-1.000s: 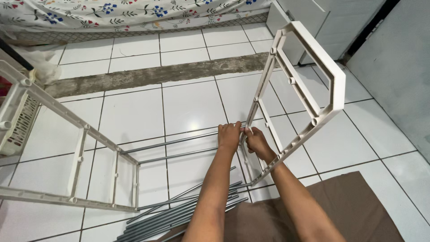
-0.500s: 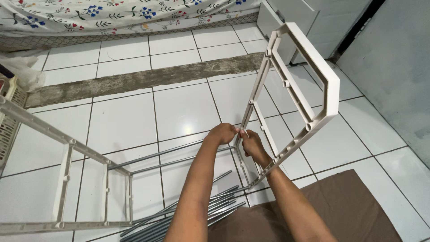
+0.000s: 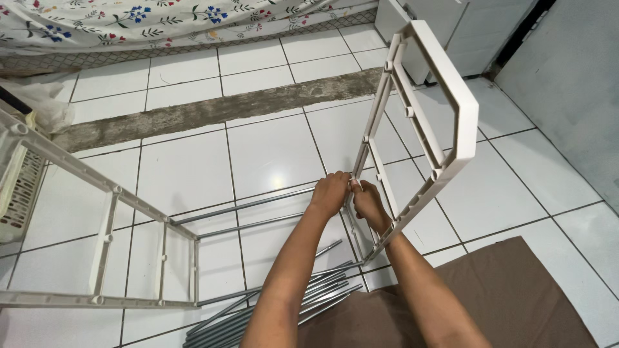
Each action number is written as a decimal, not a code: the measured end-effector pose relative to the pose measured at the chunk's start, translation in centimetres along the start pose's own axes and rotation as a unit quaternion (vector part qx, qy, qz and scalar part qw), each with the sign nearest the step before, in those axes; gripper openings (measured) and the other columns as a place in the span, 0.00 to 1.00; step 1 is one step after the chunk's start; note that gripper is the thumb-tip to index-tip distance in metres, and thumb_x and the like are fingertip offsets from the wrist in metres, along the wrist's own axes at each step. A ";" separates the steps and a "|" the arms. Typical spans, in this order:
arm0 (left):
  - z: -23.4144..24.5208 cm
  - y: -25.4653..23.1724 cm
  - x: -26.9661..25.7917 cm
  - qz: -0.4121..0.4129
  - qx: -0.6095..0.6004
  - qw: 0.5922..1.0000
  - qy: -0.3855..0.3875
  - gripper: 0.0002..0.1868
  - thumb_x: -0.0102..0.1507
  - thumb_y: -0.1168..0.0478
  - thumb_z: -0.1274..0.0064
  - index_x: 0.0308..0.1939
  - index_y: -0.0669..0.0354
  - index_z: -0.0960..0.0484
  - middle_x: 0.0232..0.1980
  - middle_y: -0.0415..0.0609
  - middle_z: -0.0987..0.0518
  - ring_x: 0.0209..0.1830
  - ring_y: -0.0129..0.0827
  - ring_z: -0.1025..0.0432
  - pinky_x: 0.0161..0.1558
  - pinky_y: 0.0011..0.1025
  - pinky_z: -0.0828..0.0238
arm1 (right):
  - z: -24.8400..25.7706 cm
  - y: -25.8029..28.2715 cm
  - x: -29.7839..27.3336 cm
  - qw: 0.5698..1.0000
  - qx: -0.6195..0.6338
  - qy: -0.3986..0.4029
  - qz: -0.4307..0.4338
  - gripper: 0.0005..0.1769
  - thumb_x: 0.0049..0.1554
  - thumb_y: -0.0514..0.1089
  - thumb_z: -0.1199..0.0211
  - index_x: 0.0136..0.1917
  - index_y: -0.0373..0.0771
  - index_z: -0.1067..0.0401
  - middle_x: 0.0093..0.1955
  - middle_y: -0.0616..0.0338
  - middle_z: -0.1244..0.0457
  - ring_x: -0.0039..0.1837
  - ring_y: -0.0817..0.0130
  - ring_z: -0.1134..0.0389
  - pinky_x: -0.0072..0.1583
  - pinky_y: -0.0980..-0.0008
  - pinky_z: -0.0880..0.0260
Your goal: The person disassembles a white metal clothes drying rack by hand. They remove the metal rods one by one from the plastic side frames, then separate the two side frames and lay them flat on the floor.
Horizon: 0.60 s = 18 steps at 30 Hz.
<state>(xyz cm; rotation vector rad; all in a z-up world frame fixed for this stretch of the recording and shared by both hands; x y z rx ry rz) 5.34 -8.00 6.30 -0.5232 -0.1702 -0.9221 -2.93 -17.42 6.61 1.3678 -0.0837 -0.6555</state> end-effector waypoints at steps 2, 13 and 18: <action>-0.4 0.0 -0.4 -0.011 0.023 1.000 -0.013 0.12 0.61 0.61 0.49 0.47 0.57 0.23 0.44 0.52 0.19 0.45 0.47 0.22 0.42 0.45 0.27 | -0.4 0.4 -0.3 1.000 -0.012 -0.002 0.014 0.23 0.68 0.54 0.57 0.48 0.35 0.28 0.27 0.65 0.47 0.25 0.73 0.47 0.27 0.69 0.43; 6.0 -2.3 0.9 0.063 -0.069 0.992 0.087 0.09 0.66 0.56 0.50 0.46 0.54 0.22 0.34 0.52 0.17 0.35 0.50 0.23 0.37 0.46 0.29 | 0.2 -0.9 1.3 0.999 0.026 -0.021 -0.021 0.22 0.67 0.56 0.52 0.46 0.34 0.32 0.26 0.64 0.48 0.25 0.74 0.49 0.27 0.68 0.46; 14.7 -6.5 -0.2 -0.021 -0.199 0.966 -0.163 0.06 0.71 0.65 0.55 0.50 0.62 0.27 0.44 0.57 0.22 0.43 0.53 0.26 0.44 0.45 0.30 | 0.4 -3.2 3.1 0.999 0.016 0.016 -0.029 0.24 0.66 0.59 0.49 0.47 0.34 0.33 0.31 0.63 0.45 0.29 0.72 0.45 0.30 0.68 0.43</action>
Point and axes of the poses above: each hand's wrist, its own x-axis towards the middle knuckle, its own z-axis out of the back of the hand, y = z × x, the point moved 4 cm from there along x, towards the middle knuckle
